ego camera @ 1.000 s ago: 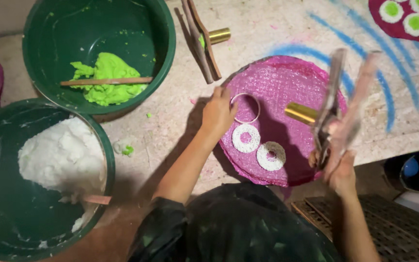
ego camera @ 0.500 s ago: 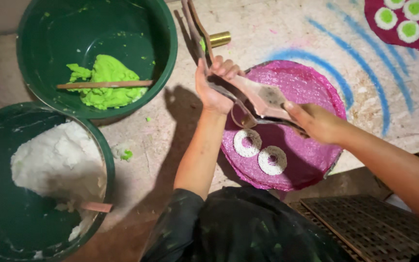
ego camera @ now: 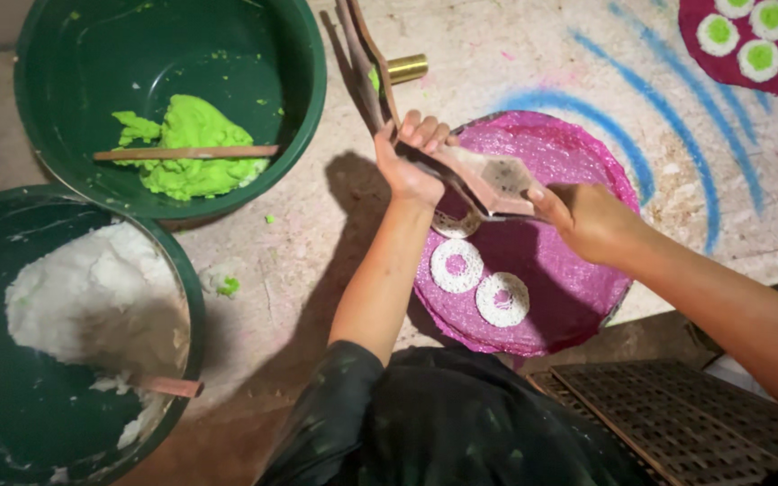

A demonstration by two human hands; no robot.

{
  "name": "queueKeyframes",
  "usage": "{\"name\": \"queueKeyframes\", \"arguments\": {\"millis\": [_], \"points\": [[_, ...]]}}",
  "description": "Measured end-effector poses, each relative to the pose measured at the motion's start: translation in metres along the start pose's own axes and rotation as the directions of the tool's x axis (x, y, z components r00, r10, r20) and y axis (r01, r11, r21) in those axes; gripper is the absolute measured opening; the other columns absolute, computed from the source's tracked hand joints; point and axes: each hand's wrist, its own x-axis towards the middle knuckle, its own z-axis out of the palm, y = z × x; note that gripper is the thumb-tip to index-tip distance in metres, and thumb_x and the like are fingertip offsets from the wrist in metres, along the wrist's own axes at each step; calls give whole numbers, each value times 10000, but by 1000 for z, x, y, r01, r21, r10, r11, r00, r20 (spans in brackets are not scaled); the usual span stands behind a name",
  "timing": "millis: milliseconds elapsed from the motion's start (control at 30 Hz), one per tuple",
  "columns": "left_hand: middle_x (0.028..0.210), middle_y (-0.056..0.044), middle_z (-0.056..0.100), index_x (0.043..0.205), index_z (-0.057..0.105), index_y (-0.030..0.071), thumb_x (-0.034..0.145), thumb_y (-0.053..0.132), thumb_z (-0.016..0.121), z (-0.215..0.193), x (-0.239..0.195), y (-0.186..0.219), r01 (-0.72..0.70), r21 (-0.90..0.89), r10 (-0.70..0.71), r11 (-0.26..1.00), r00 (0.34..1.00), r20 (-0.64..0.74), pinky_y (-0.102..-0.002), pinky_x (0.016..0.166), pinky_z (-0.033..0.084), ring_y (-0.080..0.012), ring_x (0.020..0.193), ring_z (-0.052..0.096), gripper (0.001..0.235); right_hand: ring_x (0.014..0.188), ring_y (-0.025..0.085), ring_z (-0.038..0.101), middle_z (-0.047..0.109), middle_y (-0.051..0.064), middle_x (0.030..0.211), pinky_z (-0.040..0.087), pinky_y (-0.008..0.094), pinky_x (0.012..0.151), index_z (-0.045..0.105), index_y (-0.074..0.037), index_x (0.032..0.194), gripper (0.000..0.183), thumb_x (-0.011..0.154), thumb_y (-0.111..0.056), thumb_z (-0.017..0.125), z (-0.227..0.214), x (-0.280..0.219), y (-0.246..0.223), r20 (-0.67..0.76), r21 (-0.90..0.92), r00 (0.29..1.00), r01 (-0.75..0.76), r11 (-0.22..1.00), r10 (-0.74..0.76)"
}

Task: The person scoops white dough from a green bowl, places it into a handheld wooden mold tool, and then presses it onto a large pink circular mat to create donut-shaped dough circles.

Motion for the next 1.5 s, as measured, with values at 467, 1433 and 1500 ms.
{"name": "queueKeyframes", "arguments": {"millis": [467, 1433, 1500], "points": [[581, 67, 330, 710, 403, 196, 926, 440, 415, 15, 2, 40, -10, 116, 15, 993, 999, -47, -326, 623, 349, -132, 546, 344, 325, 575, 311, 640, 617, 174, 624, 554, 494, 641, 695, -30, 989, 662, 1098, -516, 259, 43, 19, -17, -87, 171, 992, 109, 979, -95], [1336, -112, 538, 1232, 721, 140, 829, 240, 765, 5, -77, -3, -380, 604, -250, -701, 923, 291, -547, 1113, 298, -339, 1306, 438, 418, 619, 194, 435, 470, 82, 794, 334, 339, 545, 506, -23, 1179, 795, 1014, -781, 329, 153, -122, 100, -566, 824, 741, 520, 225, 361], [1348, -110, 545, 1275, 720, 152, 846, 201, 733, 5, -82, 0, -409, 615, -286, -674, 912, 293, -547, 1106, 300, -334, 1301, 440, 432, 649, 198, 447, 466, 79, 825, 360, 349, 566, 502, -20, 1167, 773, 1030, -765, 345, 155, -127, 98, -556, 830, 743, 525, 191, 373]]}}
